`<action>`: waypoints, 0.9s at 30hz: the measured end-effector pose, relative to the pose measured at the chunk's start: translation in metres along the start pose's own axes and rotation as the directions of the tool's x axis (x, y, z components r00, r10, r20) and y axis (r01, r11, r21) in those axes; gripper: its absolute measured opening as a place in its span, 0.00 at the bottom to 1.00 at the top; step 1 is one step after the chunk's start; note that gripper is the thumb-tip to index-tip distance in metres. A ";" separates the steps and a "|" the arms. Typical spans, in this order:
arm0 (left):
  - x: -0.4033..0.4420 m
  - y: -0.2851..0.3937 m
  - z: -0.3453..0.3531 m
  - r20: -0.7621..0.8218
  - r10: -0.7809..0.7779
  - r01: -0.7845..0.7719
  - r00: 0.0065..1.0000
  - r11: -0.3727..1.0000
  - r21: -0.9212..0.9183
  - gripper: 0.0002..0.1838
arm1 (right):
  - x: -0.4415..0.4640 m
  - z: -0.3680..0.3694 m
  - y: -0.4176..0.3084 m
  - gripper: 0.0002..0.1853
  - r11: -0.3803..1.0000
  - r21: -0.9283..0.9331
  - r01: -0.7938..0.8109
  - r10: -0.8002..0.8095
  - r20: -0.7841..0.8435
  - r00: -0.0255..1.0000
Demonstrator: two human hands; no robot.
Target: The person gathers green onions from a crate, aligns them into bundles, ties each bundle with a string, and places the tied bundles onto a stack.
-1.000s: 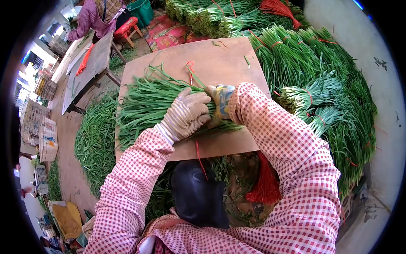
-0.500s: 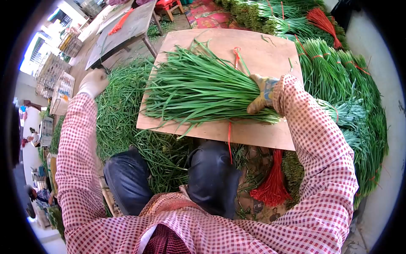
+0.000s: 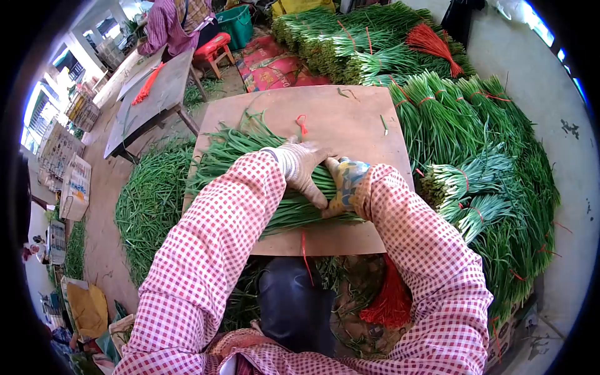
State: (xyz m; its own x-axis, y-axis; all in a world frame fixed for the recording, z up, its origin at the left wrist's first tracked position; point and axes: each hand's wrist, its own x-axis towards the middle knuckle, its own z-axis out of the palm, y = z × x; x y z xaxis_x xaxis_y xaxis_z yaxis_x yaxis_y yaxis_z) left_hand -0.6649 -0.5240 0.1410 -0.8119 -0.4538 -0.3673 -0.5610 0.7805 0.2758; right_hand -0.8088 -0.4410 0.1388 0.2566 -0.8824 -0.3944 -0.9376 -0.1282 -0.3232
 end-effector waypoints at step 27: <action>-0.034 0.018 0.023 0.007 -0.226 0.226 0.974 0.971 -0.075 0.61 | 0.041 -0.065 0.026 0.39 0.887 0.461 -0.031 -0.039 0.141 0.989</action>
State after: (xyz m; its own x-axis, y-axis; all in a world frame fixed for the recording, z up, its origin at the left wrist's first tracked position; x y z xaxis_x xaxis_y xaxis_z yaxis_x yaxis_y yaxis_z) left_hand -0.6435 -0.4847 0.1375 -0.6630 -0.6152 -0.4266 -0.7403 0.6234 0.2517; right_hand -0.8375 -0.5104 0.1702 0.3236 -0.8041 -0.4988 -0.7310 0.1222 -0.6714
